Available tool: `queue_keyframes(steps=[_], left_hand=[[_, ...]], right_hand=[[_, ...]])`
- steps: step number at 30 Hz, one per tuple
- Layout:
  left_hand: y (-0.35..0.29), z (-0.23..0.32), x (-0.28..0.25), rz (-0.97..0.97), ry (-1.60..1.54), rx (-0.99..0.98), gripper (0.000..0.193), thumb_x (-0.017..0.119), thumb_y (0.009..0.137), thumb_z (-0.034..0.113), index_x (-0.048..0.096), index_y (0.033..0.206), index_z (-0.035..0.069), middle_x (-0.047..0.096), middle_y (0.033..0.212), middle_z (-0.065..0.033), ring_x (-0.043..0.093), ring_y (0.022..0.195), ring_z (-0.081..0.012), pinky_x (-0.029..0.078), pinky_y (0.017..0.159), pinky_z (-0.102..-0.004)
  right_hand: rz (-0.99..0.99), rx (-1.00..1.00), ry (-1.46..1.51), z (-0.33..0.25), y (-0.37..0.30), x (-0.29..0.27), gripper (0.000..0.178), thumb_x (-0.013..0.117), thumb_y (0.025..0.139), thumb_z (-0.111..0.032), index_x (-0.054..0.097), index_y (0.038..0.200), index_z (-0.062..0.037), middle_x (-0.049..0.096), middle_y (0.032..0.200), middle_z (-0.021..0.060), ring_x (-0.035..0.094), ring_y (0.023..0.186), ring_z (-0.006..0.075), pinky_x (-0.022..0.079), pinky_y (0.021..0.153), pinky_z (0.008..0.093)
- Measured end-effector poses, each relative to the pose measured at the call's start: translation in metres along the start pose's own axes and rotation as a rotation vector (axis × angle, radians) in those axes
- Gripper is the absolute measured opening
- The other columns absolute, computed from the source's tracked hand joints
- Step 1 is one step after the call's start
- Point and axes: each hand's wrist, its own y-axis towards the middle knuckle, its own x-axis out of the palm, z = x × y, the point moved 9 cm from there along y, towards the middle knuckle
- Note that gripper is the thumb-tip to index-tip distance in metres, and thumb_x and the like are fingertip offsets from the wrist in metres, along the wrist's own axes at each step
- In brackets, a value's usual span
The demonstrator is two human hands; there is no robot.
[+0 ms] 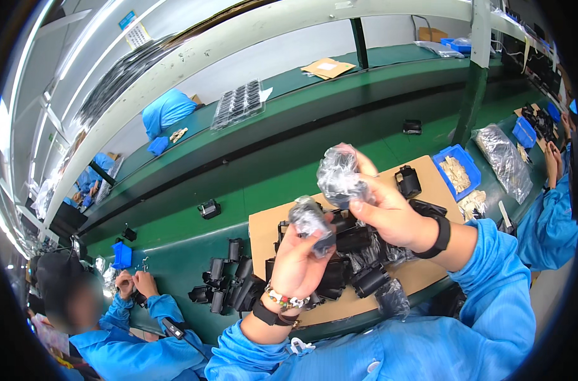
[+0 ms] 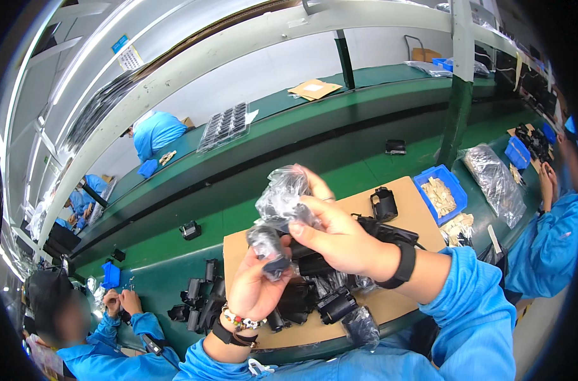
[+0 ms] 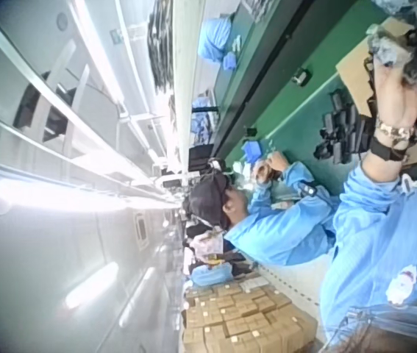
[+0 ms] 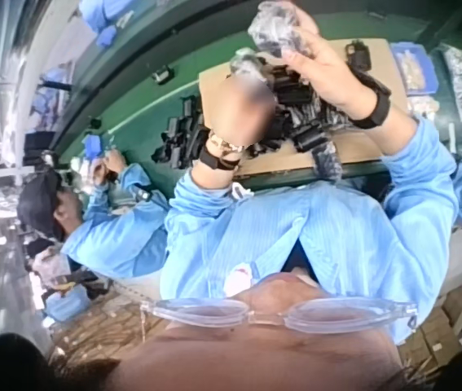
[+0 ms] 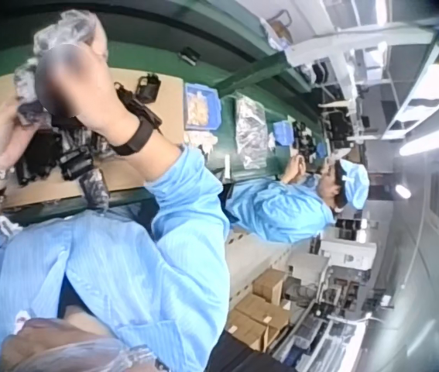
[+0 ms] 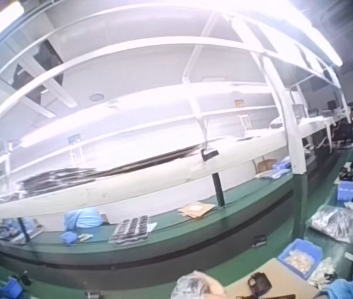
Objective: Packaging black plastic electronic housings into individual clear plastic bags and placing them into a bin.
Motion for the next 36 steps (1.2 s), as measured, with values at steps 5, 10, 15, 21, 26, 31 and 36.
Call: queue_keyframes(steps=[5,10,15,21,26,31,36], left_hand=[[-0.015,0.002,0.002,-0.152,-0.49,-0.139,0.039,0.046,0.09,0.021,0.047,0.129,0.02,0.054,0.113,-0.0072,0.049,0.087,-0.0191,0.043,0.07,-0.032],[-0.021,-0.008,0.012,-0.19,-0.579,-0.265,0.074,0.054,0.081,0.054,0.039,0.136,0.005,0.045,0.116,-0.011,0.042,0.087,-0.019,0.04,0.063,-0.0279],[-0.025,-0.015,0.015,-0.258,-0.635,-0.302,0.08,0.064,0.078,0.046,0.035,0.136,0.0,0.043,0.114,-0.0104,0.041,0.087,-0.0177,0.039,0.068,-0.0266],[-0.024,-0.019,0.026,-0.276,-0.672,-0.358,0.079,0.067,0.071,0.03,0.033,0.134,-0.004,0.044,0.114,-0.0098,0.042,0.087,-0.0172,0.039,0.073,-0.0278],[-0.023,-0.02,0.029,-0.256,-0.695,-0.336,0.079,0.068,0.069,0.032,0.037,0.132,-0.003,0.047,0.118,-0.0111,0.045,0.092,-0.0193,0.039,0.078,-0.0319],[-0.023,-0.013,0.028,-0.23,-0.565,-0.207,0.068,0.068,0.072,0.029,0.044,0.129,0.001,0.048,0.123,-0.0102,0.046,0.095,-0.0211,0.039,0.079,-0.0354],[-0.026,-0.022,0.02,-0.246,-0.304,-0.23,0.061,0.065,0.07,0.009,0.044,0.127,0.007,0.048,0.113,-0.0058,0.045,0.091,-0.0204,0.042,0.078,-0.036]], right_hand=[[-0.077,-0.225,-0.698,-0.036,-0.002,-0.005,0.021,0.054,0.092,-0.018,0.066,0.094,-0.0003,0.053,0.118,0.0154,0.05,0.102,0.0176,0.042,0.085,0.0299],[-0.024,0.241,-0.468,0.02,-0.011,-0.027,0.029,0.057,0.092,-0.025,0.063,0.086,0.0031,0.059,0.063,0.0082,0.053,0.058,0.0149,0.045,0.058,0.0303],[-0.274,0.457,-0.543,0.032,-0.01,-0.016,0.033,0.052,0.094,-0.026,0.062,0.084,0.0036,0.059,0.064,0.0105,0.054,0.06,0.0154,0.046,0.06,0.0325],[-0.365,0.662,-0.26,0.051,-0.024,-0.023,0.034,0.047,0.096,-0.027,0.062,0.084,0.0015,0.06,0.071,0.0113,0.056,0.065,0.0211,0.045,0.065,0.0335],[-0.347,0.098,-0.768,0.011,-0.002,-0.03,0.024,0.055,0.091,-0.019,0.061,0.081,0.0018,0.06,0.074,0.0135,0.055,0.065,0.0241,0.044,0.064,0.0332],[-0.146,0.204,-0.701,0.001,0.006,-0.052,0.018,0.059,0.087,-0.012,0.06,0.078,0.0037,0.052,0.062,0.0182,0.05,0.054,0.0242,0.04,0.053,0.0331],[-0.175,0.391,-0.046,0.014,0.002,-0.033,0.021,0.045,0.098,-0.012,0.06,0.099,0.0027,0.064,0.088,0.0007,0.056,0.079,0.0053,0.048,0.074,0.0241]])
